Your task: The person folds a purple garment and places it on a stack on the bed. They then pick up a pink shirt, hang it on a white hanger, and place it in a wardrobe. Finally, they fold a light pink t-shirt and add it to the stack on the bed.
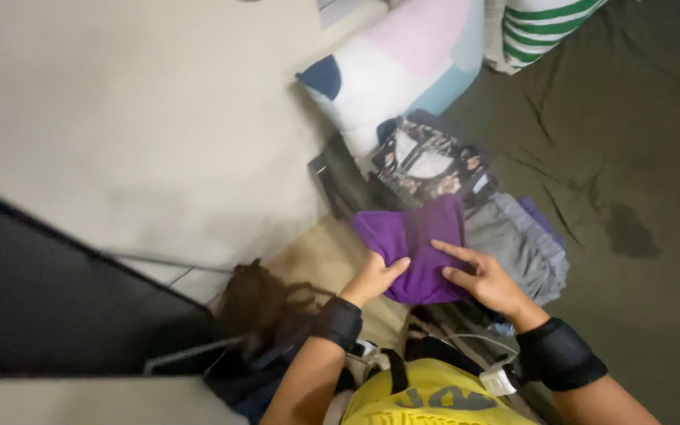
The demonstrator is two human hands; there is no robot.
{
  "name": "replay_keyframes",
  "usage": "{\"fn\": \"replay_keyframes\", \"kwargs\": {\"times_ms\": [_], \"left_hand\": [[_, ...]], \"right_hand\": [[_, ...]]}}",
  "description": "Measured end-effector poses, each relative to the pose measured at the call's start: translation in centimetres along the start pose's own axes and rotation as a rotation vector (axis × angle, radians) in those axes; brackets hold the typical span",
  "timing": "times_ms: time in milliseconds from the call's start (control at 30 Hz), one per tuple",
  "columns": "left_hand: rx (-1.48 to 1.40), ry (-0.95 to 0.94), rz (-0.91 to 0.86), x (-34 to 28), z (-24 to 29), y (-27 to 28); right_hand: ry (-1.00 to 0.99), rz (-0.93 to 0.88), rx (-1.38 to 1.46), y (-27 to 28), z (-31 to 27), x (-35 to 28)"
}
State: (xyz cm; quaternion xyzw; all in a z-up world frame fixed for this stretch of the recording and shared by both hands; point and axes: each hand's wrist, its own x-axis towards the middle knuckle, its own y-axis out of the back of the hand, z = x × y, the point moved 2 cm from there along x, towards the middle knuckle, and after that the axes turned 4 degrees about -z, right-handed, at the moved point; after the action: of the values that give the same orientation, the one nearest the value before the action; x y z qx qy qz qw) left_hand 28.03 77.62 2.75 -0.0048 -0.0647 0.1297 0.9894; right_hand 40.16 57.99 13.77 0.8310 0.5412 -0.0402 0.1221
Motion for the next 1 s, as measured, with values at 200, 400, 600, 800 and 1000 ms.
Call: {"fn": "replay_keyframes", "kwargs": {"times_ms": [200, 400, 600, 800, 1000], "left_hand": [[0.409, 0.201, 0.302, 5.9, 4.1, 3.7], [0.545, 0.094, 0.477, 14.1, 5.2, 6.5], [0.446, -0.037, 0.274, 22.4, 13.0, 6.8], [0.325, 0.341, 0.028, 25.9, 6.2, 8.7], [0.427, -0.071, -0.071, 25.1, -6.0, 11.5]], "right_hand": [[-0.126, -0.051, -0.06, 4.3, 2.9, 5.8], [-0.047, -0.016, -0.387, 8.3, -3.7, 10.7], [0.226, 0.29, -0.233, 11.7, -9.3, 11.5], [-0.272, 0.253, -0.133, 10.6, 3.8, 16.7], [-0.294, 0.345, -0.167, 9.7, 9.9, 18.4]]}}
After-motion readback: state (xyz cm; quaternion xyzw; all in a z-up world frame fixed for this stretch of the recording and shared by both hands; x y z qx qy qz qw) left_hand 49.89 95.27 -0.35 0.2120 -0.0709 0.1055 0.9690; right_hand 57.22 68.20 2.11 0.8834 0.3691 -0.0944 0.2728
